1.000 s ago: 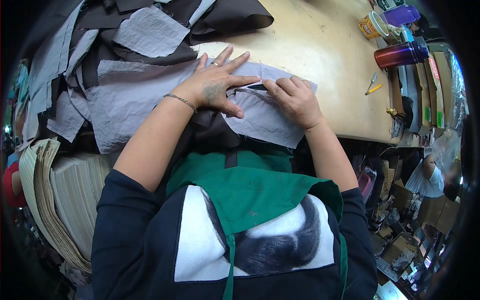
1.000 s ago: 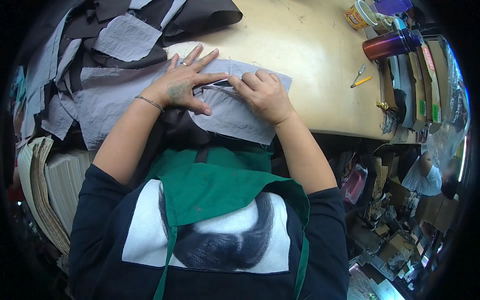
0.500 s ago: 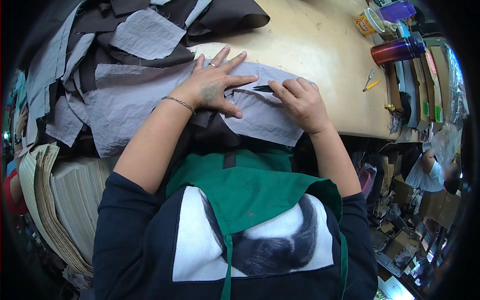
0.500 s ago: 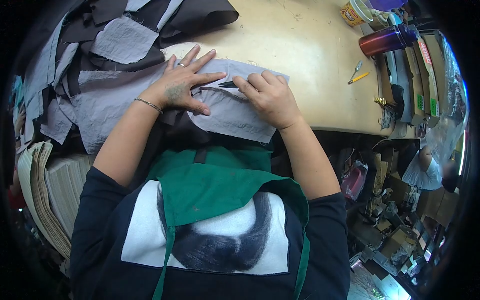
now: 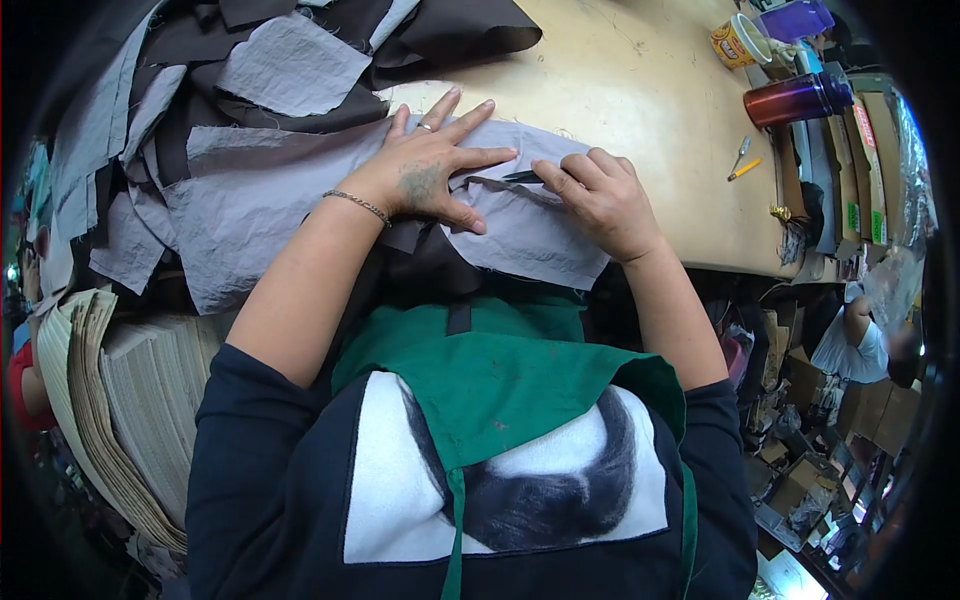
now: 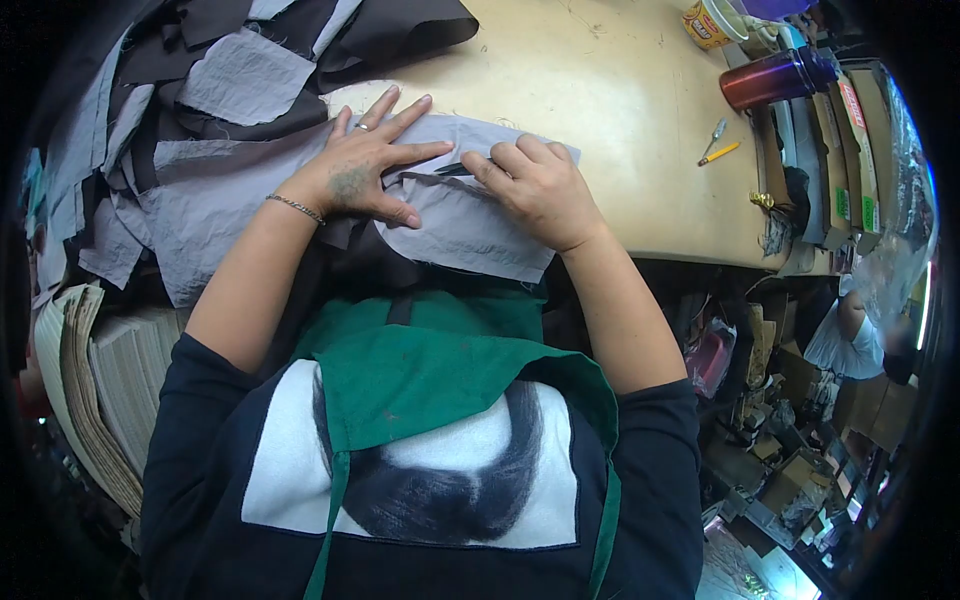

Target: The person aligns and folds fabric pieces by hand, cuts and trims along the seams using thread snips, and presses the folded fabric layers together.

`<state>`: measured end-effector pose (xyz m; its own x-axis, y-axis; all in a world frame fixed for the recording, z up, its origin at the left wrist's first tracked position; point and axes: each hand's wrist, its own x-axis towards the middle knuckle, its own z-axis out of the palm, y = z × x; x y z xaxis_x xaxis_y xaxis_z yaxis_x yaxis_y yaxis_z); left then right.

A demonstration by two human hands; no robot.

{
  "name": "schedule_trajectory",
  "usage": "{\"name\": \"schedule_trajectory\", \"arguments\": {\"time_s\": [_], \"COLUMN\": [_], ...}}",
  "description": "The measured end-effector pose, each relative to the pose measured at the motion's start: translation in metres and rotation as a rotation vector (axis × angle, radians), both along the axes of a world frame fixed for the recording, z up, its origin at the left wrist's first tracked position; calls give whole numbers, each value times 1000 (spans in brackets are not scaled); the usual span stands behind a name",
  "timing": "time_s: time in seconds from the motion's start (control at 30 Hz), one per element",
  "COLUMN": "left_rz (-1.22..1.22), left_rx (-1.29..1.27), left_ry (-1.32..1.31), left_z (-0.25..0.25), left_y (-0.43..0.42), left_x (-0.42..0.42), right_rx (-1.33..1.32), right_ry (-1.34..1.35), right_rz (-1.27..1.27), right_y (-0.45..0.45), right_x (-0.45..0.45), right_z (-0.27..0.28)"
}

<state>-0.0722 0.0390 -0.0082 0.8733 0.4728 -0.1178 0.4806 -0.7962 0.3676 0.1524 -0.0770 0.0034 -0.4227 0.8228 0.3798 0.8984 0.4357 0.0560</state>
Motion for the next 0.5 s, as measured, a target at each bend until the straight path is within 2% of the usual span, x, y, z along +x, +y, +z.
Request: {"name": "schedule_trajectory", "arguments": {"time_s": [0.23,0.5], "left_rz": [-6,3], "left_rx": [14,7], "left_ry": [3,16], "left_z": [-1,-1], "left_y": [0,0], "left_x": [0,1], "right_rx": [-14,-65], "right_ry": [0,-35], "right_rz": [21,-100], "right_y": [4,-23], "right_x": [5,12], "right_z": [6,17]}}
